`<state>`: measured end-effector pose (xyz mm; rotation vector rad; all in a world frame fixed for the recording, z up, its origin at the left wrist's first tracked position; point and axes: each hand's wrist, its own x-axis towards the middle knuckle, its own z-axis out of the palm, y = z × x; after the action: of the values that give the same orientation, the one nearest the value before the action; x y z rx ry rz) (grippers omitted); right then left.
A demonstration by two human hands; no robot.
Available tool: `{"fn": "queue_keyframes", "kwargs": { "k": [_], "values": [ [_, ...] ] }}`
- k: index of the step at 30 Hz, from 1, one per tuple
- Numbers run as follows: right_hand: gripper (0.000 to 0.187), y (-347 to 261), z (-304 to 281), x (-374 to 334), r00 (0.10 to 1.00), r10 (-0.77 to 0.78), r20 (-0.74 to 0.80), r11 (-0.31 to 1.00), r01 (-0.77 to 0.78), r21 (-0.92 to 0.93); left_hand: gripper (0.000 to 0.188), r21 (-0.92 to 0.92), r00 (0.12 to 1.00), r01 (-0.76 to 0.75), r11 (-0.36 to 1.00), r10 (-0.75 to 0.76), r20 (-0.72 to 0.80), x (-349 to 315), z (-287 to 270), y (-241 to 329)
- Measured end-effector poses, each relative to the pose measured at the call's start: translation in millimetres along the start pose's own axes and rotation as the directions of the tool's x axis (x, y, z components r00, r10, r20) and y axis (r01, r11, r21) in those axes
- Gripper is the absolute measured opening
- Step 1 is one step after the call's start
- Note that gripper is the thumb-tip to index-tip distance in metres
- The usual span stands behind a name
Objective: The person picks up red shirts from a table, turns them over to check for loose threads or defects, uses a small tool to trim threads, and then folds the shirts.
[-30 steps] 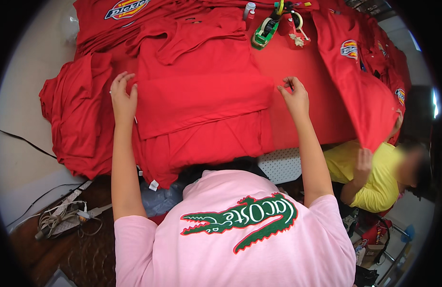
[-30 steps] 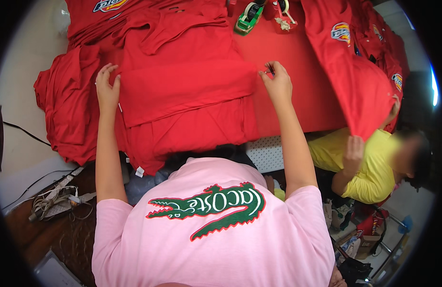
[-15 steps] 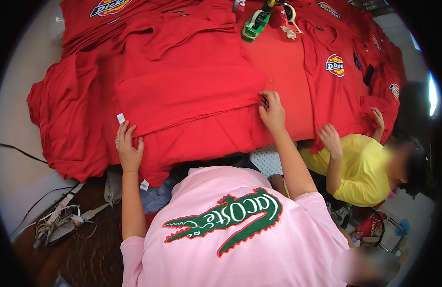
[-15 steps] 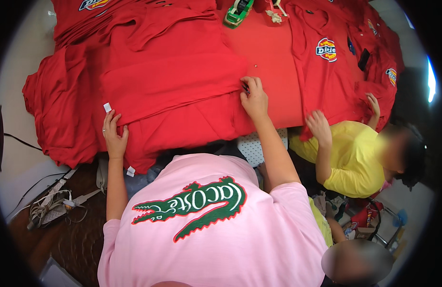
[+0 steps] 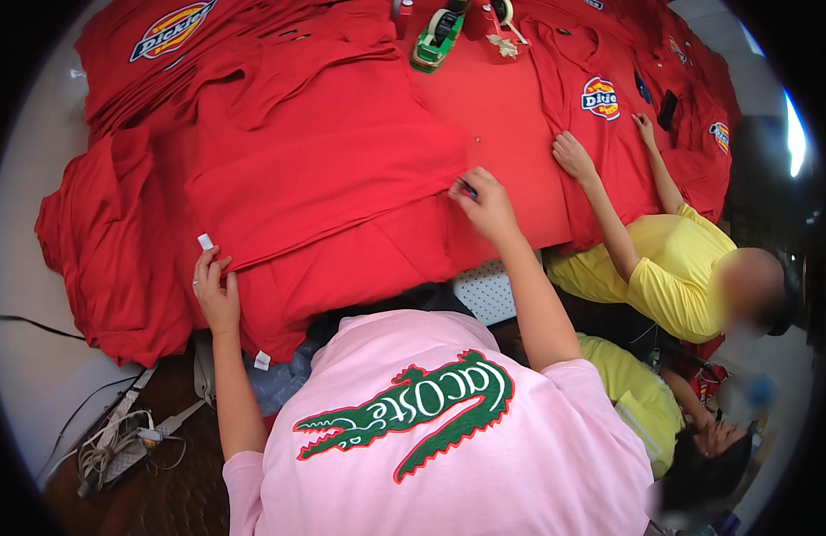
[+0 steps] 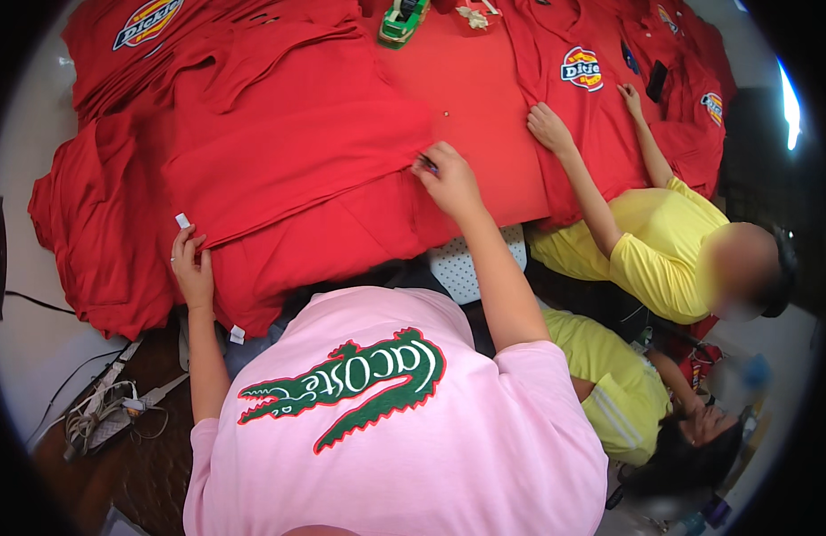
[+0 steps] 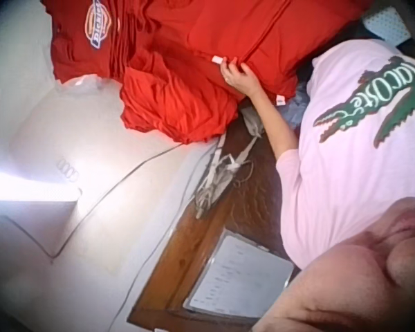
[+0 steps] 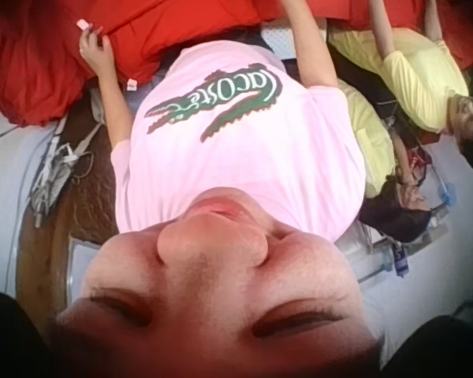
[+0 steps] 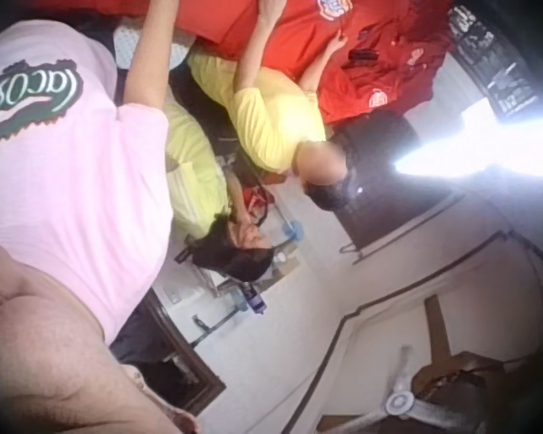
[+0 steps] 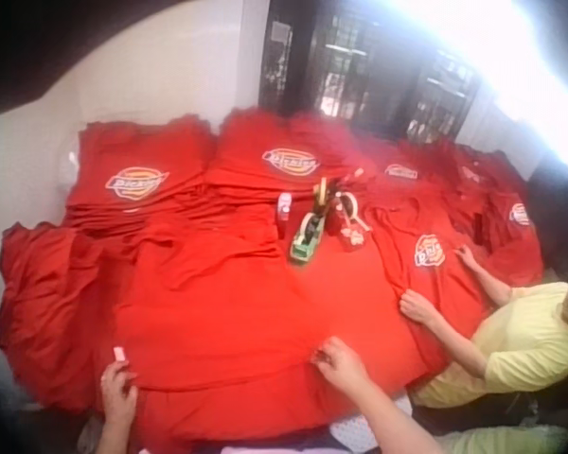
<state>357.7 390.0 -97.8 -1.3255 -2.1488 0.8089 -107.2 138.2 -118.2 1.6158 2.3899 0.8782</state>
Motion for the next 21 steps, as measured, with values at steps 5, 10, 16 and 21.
{"fn": "queue_keyframes", "kwargs": {
  "k": [5,10,16,21],
  "values": [
    [0.028,14.2,-64.5,-50.1,0.845,0.45,0.29,0.879,-0.361,-0.312,0.027,0.179,0.98,-0.198,0.964,0.196,0.026,15.2,-21.0,23.6],
    [0.032,8.3,-65.8,-64.0,0.927,0.36,0.107,0.89,-0.307,-0.337,0.022,-0.098,0.931,-0.324,0.941,0.335,0.144,41.5,40.7,121.0],
    [0.037,-7.0,-2.2,-4.1,0.977,0.179,-0.116,0.911,-0.119,0.396,0.023,-0.398,0.869,-0.315,0.862,0.43,0.243,81.3,163.3,246.0],
    [0.029,-8.0,43.9,5.2,0.965,0.263,-0.006,0.781,-0.209,0.589,0.012,-0.278,0.841,-0.376,0.884,0.452,0.298,88.1,192.1,256.0]
  ]
}}
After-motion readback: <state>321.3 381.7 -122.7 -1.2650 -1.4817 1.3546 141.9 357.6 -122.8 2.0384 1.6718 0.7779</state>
